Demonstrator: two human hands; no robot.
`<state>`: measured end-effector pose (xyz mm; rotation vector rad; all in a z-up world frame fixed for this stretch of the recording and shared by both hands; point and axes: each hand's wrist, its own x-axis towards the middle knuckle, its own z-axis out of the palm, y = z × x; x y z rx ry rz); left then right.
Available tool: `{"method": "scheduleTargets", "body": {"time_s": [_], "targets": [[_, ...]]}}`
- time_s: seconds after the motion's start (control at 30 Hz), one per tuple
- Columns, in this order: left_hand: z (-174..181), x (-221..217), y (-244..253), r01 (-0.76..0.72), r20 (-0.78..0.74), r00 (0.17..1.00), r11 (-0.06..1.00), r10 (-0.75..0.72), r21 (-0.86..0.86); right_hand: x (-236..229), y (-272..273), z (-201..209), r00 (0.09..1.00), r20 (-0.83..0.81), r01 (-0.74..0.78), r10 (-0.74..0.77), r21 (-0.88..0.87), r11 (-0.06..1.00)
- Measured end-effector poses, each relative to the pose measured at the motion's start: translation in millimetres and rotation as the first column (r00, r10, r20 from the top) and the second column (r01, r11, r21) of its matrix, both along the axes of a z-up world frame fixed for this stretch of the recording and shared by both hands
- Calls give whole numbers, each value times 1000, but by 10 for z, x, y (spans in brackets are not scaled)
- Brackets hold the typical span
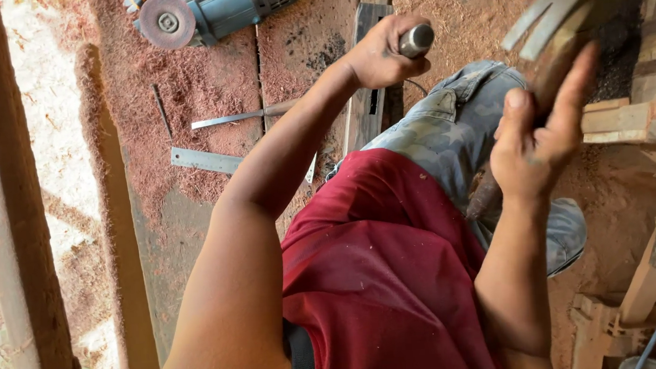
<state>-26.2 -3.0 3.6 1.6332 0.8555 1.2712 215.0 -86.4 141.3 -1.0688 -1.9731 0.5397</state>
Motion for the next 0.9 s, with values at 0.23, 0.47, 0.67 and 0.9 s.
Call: {"method": "scheduleTargets", "body": {"time_s": [0.23, 0.47, 0.67, 0.9], "targets": [[-179, -28, 1, 79, 137, 987, 997, -80, 15, -333, -170, 17, 934, 323, -126, 155, -107, 986], [22, -28, -73, 59, 103, 993, 997, -52, -59, -167, -220, 382, 975, 175, -143, 134, 38, 989], [-56, -50, -39, 49, 33, 998, 998, -48, -41, -347, -225, 250, 993, 35, -118, 114, 170, 978], [-136, 3, -78, 96, 194, 978, 989, -73, -113, -213, -221, 240, 961, 263, -96, 91, 8, 995]]}}
